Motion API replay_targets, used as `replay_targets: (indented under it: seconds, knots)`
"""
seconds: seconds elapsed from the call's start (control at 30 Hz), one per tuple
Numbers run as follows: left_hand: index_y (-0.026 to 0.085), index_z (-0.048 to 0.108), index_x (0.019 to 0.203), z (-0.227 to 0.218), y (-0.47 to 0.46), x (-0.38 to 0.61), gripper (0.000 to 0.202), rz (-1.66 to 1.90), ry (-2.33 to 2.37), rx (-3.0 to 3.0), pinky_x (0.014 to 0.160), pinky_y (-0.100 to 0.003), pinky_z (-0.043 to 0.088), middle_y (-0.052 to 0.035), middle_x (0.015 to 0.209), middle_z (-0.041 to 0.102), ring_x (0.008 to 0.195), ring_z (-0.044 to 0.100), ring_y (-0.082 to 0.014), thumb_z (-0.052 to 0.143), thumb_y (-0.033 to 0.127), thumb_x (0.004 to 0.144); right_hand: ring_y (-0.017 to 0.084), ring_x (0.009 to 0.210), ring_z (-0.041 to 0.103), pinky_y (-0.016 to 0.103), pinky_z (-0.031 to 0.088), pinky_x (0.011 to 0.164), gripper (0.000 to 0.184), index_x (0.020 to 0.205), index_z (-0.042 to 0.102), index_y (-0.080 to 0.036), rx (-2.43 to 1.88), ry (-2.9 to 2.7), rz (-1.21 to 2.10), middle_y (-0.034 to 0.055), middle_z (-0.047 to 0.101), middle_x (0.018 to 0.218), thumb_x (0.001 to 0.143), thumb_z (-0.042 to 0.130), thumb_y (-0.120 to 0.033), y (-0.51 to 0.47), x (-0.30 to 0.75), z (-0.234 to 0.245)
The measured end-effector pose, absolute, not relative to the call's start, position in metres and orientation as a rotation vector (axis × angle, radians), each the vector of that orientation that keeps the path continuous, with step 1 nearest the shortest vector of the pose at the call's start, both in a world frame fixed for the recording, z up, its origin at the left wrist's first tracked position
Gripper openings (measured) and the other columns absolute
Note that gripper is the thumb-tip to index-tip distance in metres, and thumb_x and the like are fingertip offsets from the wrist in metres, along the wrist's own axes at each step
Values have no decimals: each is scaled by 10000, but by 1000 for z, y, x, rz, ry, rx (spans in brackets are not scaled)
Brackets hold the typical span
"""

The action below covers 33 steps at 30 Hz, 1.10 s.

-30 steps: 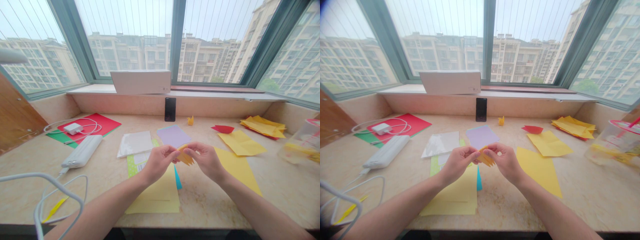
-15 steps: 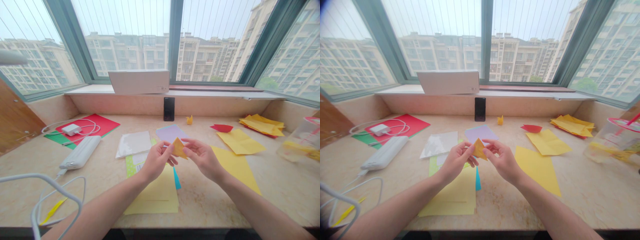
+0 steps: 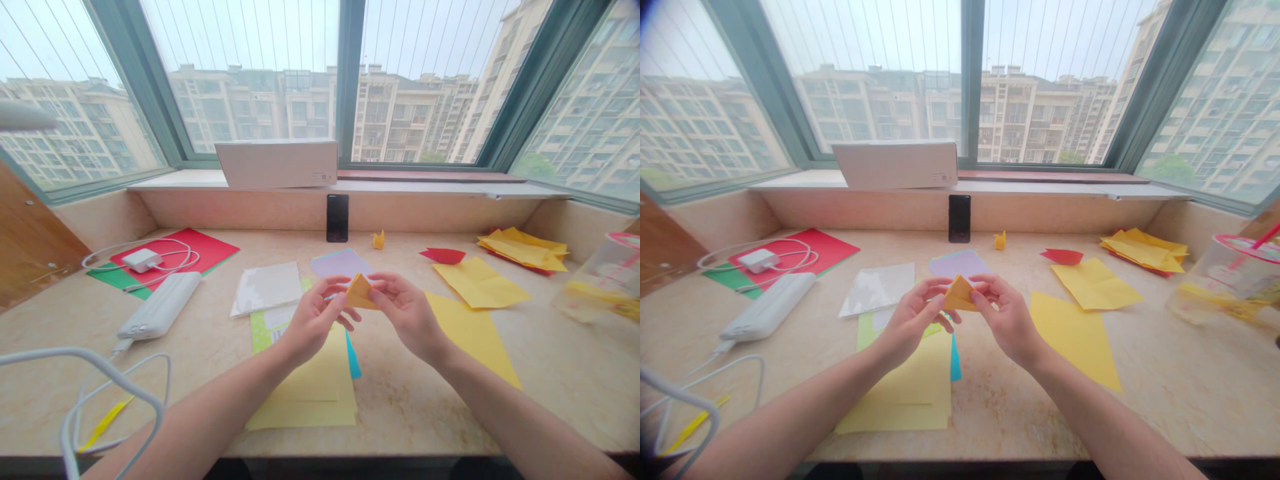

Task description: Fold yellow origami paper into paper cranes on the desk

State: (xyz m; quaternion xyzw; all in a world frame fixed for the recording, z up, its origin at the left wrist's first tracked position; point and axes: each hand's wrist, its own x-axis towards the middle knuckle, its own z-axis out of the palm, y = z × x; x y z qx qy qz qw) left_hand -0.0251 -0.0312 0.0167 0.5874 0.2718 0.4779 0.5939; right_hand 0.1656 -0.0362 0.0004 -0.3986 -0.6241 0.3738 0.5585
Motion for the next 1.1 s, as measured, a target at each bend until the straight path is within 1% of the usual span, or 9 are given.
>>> replay_targets:
  seconds: [0.17,0.27,0.37,0.5,0.63,0.77,0.93,1.03,1.1]
  knots:
    - [139,612,1125,16,-33,-26,330,1003,550,1346,620,-287,576,-87,933,692,756,677,-173,652,386,910,216,881,670,392,538,843,94,936,647,-242,-996,-1602,581,46,709,915,926,626,-333,-39,165,2]
    - [152,607,1122,14,-33,-24,314,985,541,1349,669,-293,583,-64,872,691,796,674,-174,690,349,891,238,1014,654,417,518,922,89,873,655,-244,-949,-1688,471,67,681,1027,934,611,-293,-41,164,5]
    - [179,587,1110,11,-30,-23,297,1034,536,1356,751,-322,590,-47,881,677,864,668,-175,712,314,877,262,1168,597,448,469,1020,72,942,688,-250,-951,-1726,376,97,615,1195,927,621,-273,-45,162,8]
    - [206,603,994,6,-26,-25,197,1214,624,1525,797,-288,575,-42,1069,601,994,641,-172,729,277,860,279,1257,542,478,432,1070,186,1089,687,-261,-942,-1789,386,109,582,1286,913,653,-309,-49,159,10]
    - [195,626,917,3,-25,-26,107,1322,714,1777,771,-253,581,-40,1050,573,994,627,-160,697,266,880,249,1156,614,437,482,1018,189,1078,676,-244,-876,-1778,434,88,660,1169,898,689,-301,-47,157,6]
    - [190,628,921,0,-23,-26,98,1331,719,1868,836,-299,592,-40,1016,612,961,652,-159,675,270,893,213,1026,670,380,526,941,144,1049,685,-245,-858,-1760,474,56,717,1050,905,686,-245,-43,157,4]
    - [178,637,988,-1,-21,-28,143,1257,807,1850,966,-368,536,-57,997,703,982,683,-193,666,283,895,205,1036,661,376,526,948,150,1037,720,-245,-841,-1752,405,61,690,1052,918,658,-177,-38,158,2]
    - [159,626,991,1,-22,-29,217,1190,787,1704,899,-347,549,-75,998,719,940,695,-198,686,336,882,209,1049,654,379,539,933,208,1084,730,-254,-838,-1777,370,75,651,1096,922,645,-156,-34,159,-3]
    - [149,609,988,2,-21,-28,276,1160,744,1567,844,-346,560,-86,984,730,900,700,-200,689,388,877,196,988,667,368,564,881,221,1090,739,-266,-837,-1797,369,79,625,1120,931,630,-160,-32,159,-7]
